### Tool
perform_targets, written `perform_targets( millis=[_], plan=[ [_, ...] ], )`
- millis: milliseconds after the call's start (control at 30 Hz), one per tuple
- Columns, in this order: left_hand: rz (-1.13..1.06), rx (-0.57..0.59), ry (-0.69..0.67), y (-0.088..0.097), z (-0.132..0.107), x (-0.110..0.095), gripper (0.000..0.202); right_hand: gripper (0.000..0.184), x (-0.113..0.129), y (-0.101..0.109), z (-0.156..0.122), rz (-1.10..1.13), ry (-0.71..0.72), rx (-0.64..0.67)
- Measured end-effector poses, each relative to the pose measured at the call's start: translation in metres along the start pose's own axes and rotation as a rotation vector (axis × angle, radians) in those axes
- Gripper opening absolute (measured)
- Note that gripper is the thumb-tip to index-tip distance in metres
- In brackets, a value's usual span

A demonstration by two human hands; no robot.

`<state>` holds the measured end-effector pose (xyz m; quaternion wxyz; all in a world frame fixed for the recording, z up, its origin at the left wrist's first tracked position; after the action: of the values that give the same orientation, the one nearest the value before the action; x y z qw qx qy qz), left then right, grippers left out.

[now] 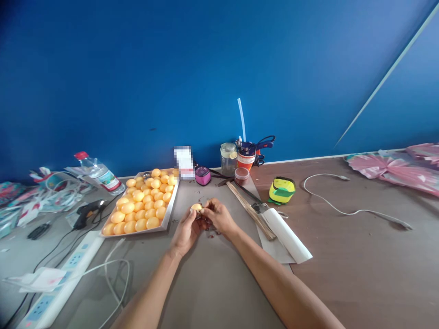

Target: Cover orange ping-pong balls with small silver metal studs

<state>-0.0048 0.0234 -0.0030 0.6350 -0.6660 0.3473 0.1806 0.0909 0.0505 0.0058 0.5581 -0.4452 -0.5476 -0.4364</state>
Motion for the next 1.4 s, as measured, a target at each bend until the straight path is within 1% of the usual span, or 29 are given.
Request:
perform_targets(
  millis=[33, 67, 133, 167, 233, 300, 367, 433, 533, 700, 867, 933, 1033, 1200, 1400],
  plan=[
    [-0.024, 0.014, 0.009, -0.001, 0.001, -0.002, 0.028, 0.024, 0.002, 0.008, 0.002, -0.066, 0.021, -0.022],
    [-0.043, 0.02, 0.014, -0.001, 0.001, -0.004, 0.027, 0.023, 0.004, 0.018, 0.004, -0.162, 0.051, -0.078],
    [-0.075, 0.007, 0.018, 0.001, 0.002, -0.009, 0.027, 0.018, 0.011, 0.033, 0.006, -0.461, 0.142, -0.152],
    [-0.088, 0.0, 0.019, 0.001, 0.002, -0.011, 0.028, 0.015, 0.013, 0.037, 0.006, -0.628, 0.184, -0.172],
    [-0.105, -0.004, 0.022, 0.001, 0.001, -0.014, 0.029, 0.016, 0.011, 0.036, 0.005, -0.92, 0.206, -0.151],
    [-0.108, 0.001, 0.026, 0.0, 0.0, -0.014, 0.027, 0.024, 0.006, 0.029, 0.003, -1.155, 0.21, -0.083],
    [-0.095, 0.01, 0.027, -0.002, 0.0, -0.013, 0.025, 0.027, 0.002, 0.021, 0.0, -1.288, 0.22, -0.025],
    [-0.079, 0.015, 0.024, -0.003, 0.0, -0.013, 0.023, 0.02, 0.001, 0.016, -0.001, -1.326, 0.23, -0.002],
    [-0.056, 0.007, 0.018, -0.002, 0.001, -0.012, 0.022, 0.013, 0.002, 0.015, -0.002, -1.307, 0.24, -0.006],
    [-0.038, 0.011, 0.008, -0.001, 0.001, -0.012, 0.021, 0.014, 0.009, 0.017, -0.003, -1.229, 0.309, -0.06],
    [-0.05, -0.027, -0.014, 0.002, 0.003, -0.014, 0.019, 0.015, 0.017, 0.018, -0.005, -1.087, 0.381, -0.172],
    [-0.072, -0.019, -0.008, 0.002, 0.003, -0.015, 0.022, 0.017, 0.017, 0.02, -0.004, -1.003, 0.346, -0.197],
    [-0.092, 0.006, -0.009, 0.001, 0.002, -0.017, 0.028, 0.018, 0.013, 0.022, -0.003, -0.815, 0.25, -0.18],
    [-0.073, 0.025, -0.025, 0.0, 0.001, -0.019, 0.03, 0.016, 0.011, 0.027, 0.002, -0.476, 0.186, -0.193],
    [-0.026, 0.017, -0.082, 0.002, 0.002, -0.023, 0.028, 0.023, 0.001, 0.025, 0.005, -0.25, 0.051, -0.142]
  ],
)
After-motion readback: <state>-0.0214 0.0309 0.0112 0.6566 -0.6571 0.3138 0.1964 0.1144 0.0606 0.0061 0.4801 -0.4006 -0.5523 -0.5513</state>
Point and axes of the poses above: each hand's wrist, its own z-axis towards the middle knuckle, its own y-axis out of the back of the hand, x = y × z, the point moved 7 cm from there along z, towards the middle knuckle, and after that the axes turned 10 degrees about -z, right-handed, at the moved point
